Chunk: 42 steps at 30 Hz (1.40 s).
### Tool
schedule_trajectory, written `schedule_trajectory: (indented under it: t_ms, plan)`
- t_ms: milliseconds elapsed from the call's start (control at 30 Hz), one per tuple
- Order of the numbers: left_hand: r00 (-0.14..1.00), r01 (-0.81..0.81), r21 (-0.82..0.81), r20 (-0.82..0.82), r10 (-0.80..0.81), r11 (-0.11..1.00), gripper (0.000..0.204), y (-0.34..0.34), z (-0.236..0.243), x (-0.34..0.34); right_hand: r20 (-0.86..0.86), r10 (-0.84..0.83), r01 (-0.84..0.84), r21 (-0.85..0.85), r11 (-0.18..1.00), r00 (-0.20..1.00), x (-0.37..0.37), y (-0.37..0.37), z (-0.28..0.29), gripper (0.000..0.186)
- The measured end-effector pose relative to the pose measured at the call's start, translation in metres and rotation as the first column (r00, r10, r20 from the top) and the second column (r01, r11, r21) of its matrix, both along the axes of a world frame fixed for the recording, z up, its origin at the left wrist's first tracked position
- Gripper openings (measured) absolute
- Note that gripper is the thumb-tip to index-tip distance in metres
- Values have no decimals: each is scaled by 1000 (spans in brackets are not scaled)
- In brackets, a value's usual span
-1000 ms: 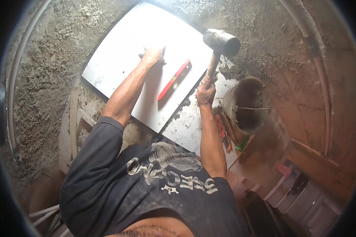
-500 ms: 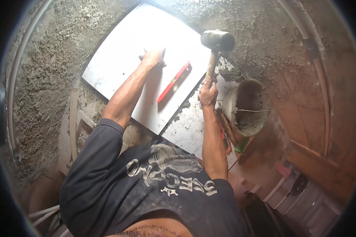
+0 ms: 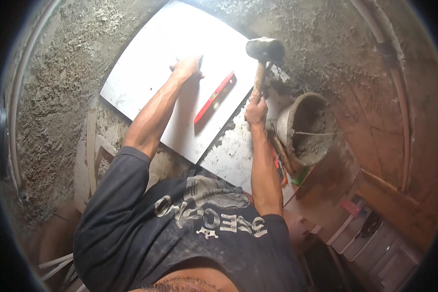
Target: The person places a tile onto a bed of mortar and taps it into position using a rubber mallet, then checks the alignment using a level.
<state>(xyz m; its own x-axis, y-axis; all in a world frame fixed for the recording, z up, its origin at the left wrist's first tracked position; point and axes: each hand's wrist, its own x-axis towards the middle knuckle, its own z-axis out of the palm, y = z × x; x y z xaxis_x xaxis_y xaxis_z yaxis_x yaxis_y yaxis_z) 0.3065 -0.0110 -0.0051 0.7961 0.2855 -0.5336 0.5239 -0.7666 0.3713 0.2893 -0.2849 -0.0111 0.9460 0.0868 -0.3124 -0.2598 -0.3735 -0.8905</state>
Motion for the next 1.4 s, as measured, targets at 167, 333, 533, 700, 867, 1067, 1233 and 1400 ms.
schedule_trajectory:
  t_ms: [167, 333, 533, 700, 867, 1067, 1233, 1400]
  plan:
    - [1000, 24, -8, -9, -24, 1000, 74, -4, -4, 6, 306, -22, 38, -44, 998, 952, -7, -17, -42, 63]
    - [999, 11, -12, 33, -11, 1000, 72, 9, -20, 9, 0, -18, 18, 243, 970, 1000, -3, 3, 25, 48]
    - [1000, 10, -14, 0, -10, 1000, 75, -2, -2, 0, 243, 247, -159, -329, 931, 938, 13, -14, -32, 50]
    - [1000, 1, -5, 13, -1, 1000, 77, -2, -12, 0, 233, -4, -43, 194, 980, 972, -1, 10, 2, 56]
    - [999, -25, 11, 33, 25, 1000, 78, -1, 2, -5, 9, 156, -156, -11, 988, 988, 4, 7, 4, 46]
    - [999, 24, -12, 22, -24, 1000, 76, -4, -16, 6, 436, 179, -81, -234, 969, 882, 7, -20, -62, 49]
    - [1000, 1, -9, 0, -1, 1000, 76, 6, -16, 6, 131, -53, 3, 353, 936, 990, -8, 14, 29, 48]
    - [999, 25, 3, 24, -25, 1000, 76, -6, -10, 2, 178, 97, -52, -245, 968, 979, 4, -30, -57, 49]
